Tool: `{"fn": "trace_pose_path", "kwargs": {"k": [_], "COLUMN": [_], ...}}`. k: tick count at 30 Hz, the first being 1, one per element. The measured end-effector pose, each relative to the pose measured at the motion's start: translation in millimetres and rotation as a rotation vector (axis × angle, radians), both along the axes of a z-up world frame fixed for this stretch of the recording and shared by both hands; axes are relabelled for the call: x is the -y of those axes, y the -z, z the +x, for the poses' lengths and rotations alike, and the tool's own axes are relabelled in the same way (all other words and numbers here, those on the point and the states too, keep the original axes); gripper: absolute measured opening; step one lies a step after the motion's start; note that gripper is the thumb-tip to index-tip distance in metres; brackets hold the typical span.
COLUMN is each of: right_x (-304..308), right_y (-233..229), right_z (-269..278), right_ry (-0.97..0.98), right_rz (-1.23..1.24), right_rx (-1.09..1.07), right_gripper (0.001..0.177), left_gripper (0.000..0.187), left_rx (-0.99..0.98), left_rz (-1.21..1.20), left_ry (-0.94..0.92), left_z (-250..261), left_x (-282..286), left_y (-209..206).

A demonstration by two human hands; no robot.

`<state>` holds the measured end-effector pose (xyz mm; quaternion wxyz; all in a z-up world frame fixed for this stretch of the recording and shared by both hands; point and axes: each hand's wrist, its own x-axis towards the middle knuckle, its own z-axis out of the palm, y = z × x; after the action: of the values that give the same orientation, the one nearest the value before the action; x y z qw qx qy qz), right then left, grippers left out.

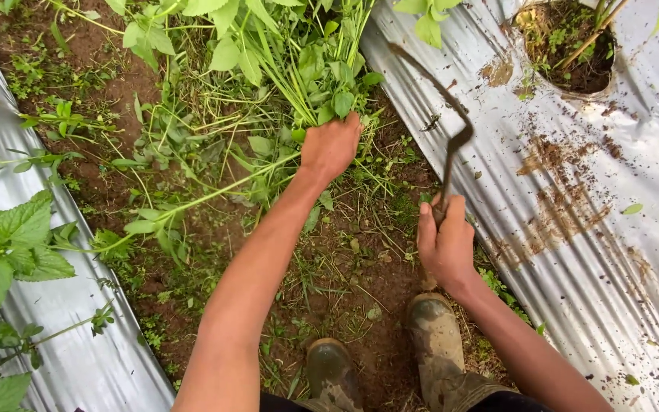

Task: The person uses a sickle to cut weeds at the base of plants growing through a white plastic mulch sheet. They pull the cut weeds by hand and toss them aside, repeating the process along the row.

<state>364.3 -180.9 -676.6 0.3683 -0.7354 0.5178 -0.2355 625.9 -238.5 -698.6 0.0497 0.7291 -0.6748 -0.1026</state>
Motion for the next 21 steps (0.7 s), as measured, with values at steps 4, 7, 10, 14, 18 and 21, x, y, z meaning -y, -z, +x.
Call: {"fn": "trace_pose_path", "kwargs": {"k": [4, 7, 10, 14, 18, 21], "right_x": [-2.0, 5.1, -1.5, -3.0, 6.4, -3.4], "right_y": [8.9, -1.1, -1.1, 23.9, 8.2, -6.6], "right_z": [-1.0, 1.3, -3.7, -4.3, -1.4, -1.5], "right_ry": [-0.027, -0.066, -0.038, -0.013, -0.073, -0.017], "right_rz": [0.058, 0.095, 0.059, 0.066, 0.097, 0.105], "right_rx": [0.008, -0.083, -0.050, -0.013, -0.029, -0.018], "right_gripper": [0.013, 0.012, 0.013, 0.014, 0.011, 0.012], "left_gripper": [0.030, 0.029, 0.028, 0.027, 0.026, 0.030], "left_rx": [-0.027, -0.013, -0.023, -0.041, -0.059, -0.051], "left_rz": [0.011, 0.007, 0.007, -0.033, -0.030, -0.029], "left_ry": [0.010, 0.025, 0.033, 0.047, 0.050, 0.038], "left_z": [3.1, 3.8, 3.0, 4.3, 2.1, 3.4], "left_x": [0.0, 0.3, -3.8, -3.3, -6.7, -4.9], "left_y": [9.1, 5.1, 4.4, 6.1, 6.8, 8.9]}}
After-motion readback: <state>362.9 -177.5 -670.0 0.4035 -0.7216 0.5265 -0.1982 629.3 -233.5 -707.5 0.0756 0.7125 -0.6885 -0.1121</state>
